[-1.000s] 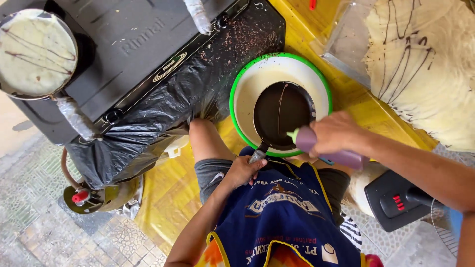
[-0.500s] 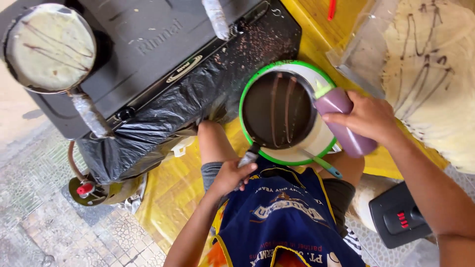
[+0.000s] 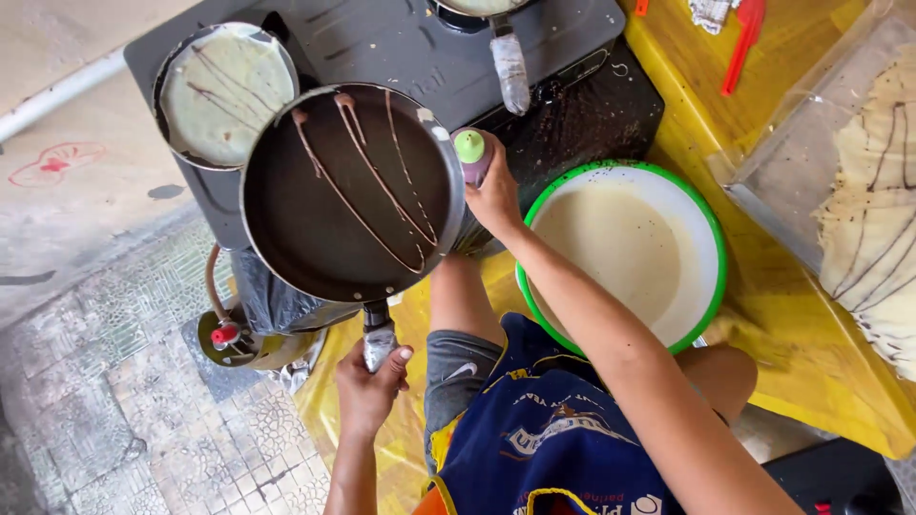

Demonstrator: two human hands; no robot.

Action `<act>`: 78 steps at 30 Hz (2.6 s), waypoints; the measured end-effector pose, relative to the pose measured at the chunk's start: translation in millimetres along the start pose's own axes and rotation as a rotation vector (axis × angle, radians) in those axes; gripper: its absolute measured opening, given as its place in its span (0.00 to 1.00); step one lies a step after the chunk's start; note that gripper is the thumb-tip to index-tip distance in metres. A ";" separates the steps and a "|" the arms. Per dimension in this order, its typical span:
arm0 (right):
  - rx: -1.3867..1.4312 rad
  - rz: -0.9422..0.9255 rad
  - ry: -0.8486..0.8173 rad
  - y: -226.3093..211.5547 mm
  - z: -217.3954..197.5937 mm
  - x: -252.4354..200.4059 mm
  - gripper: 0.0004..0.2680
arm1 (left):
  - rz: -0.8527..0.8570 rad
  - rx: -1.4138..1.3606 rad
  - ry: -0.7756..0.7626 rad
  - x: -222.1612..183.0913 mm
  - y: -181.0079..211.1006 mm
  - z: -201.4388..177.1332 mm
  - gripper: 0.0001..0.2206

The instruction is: The person is making thin crepes by dipping pans into batter, cooking them on a gas stove, and stacking the finished products.

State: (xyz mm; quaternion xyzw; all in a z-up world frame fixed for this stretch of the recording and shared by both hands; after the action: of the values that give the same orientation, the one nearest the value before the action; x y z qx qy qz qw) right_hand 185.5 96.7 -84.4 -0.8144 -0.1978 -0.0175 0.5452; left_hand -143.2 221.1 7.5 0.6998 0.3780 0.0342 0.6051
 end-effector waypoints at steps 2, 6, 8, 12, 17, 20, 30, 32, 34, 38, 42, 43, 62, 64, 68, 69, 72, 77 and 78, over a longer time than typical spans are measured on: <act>0.093 -0.037 0.037 -13.7 -18.0 -3.4 0.29 | 0.004 0.002 -0.039 -2.0 -1.6 12.4 0.13; -0.258 0.031 -0.288 -17.3 -94.3 -61.0 0.17 | 0.014 0.138 -0.183 1.1 3.5 48.7 0.15; -0.562 0.171 -0.411 40.9 -134.8 -137.0 0.18 | 0.006 0.200 -0.264 6.0 -4.8 69.3 0.16; -1.262 0.626 -0.739 216.3 -240.5 -330.5 0.20 | 0.104 0.394 -0.384 23.0 -26.7 114.4 0.21; -1.126 1.080 -0.467 119.9 -287.2 -323.4 0.16 | 0.176 0.540 -0.513 34.6 -54.2 164.3 0.26; -1.513 -0.021 -0.239 170.8 -310.5 -330.5 0.06 | 0.313 0.582 -0.483 54.4 -73.9 182.9 0.25; -1.261 0.590 -0.312 14.7 -409.1 -284.8 0.08 | 0.542 1.017 -0.423 65.3 -3.4 196.3 0.24; -1.203 0.716 -0.318 -8.0 -413.8 -282.2 0.15 | 0.482 1.025 -0.477 88.2 -24.4 206.3 0.24; -1.079 0.798 -0.259 -27.7 -411.7 -281.8 0.18 | 0.125 0.963 -0.652 119.2 -72.8 220.0 0.29; -1.081 0.639 -0.144 -54.1 -382.9 -278.4 0.17 | -0.141 0.619 -0.732 100.1 -75.7 227.3 0.22; -1.302 0.199 0.050 -72.6 -359.7 -268.1 0.14 | -0.289 0.218 -0.725 77.0 -38.5 227.4 0.21; -1.396 0.015 0.154 -78.4 -354.3 -265.2 0.14 | -0.291 0.181 -0.715 74.0 -30.8 226.9 0.22; -1.561 -0.283 0.327 -144.5 -355.6 -230.8 0.15 | -0.231 -0.518 -0.823 43.4 -118.9 267.3 0.17; -1.595 -0.268 0.307 -154.9 -355.9 -237.8 0.13 | -0.057 -0.489 -0.722 49.6 -101.3 273.9 0.10; -1.548 -0.240 0.221 -161.2 -351.1 -251.2 0.12 | -0.092 -0.403 -0.815 39.5 -47.5 272.6 0.11; -1.548 -0.255 0.276 -155.6 -348.1 -254.1 0.13 | -0.162 -0.414 -0.808 36.5 -42.8 275.1 0.14; -1.531 -0.209 0.337 -147.6 -338.1 -251.8 0.14 | -0.307 -0.362 -0.859 34.0 -30.5 276.9 0.21; -1.455 -0.048 0.334 -119.7 -343.2 -253.7 0.14 | -0.475 -0.117 -0.977 45.9 -4.2 266.0 0.25; -1.406 0.078 0.304 -105.8 -347.3 -257.5 0.15 | -0.442 0.026 -0.982 48.3 0.0 263.3 0.24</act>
State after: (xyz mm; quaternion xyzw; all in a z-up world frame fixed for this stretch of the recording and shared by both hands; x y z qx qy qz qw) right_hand -22.8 -257.6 86.5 -0.9677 -0.0324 -0.2346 -0.0865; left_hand 24.3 32.4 -82.2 0.5448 0.1893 -0.4298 0.6947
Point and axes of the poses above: each hand's wrist, its own x-axis towards the middle knuckle, its own z-axis out of the palm, y = z × x, the point moved 4 cm from there along x, towards the middle knuckle, and after that the axes turned 1 degree about x, right-handed, at the moved point
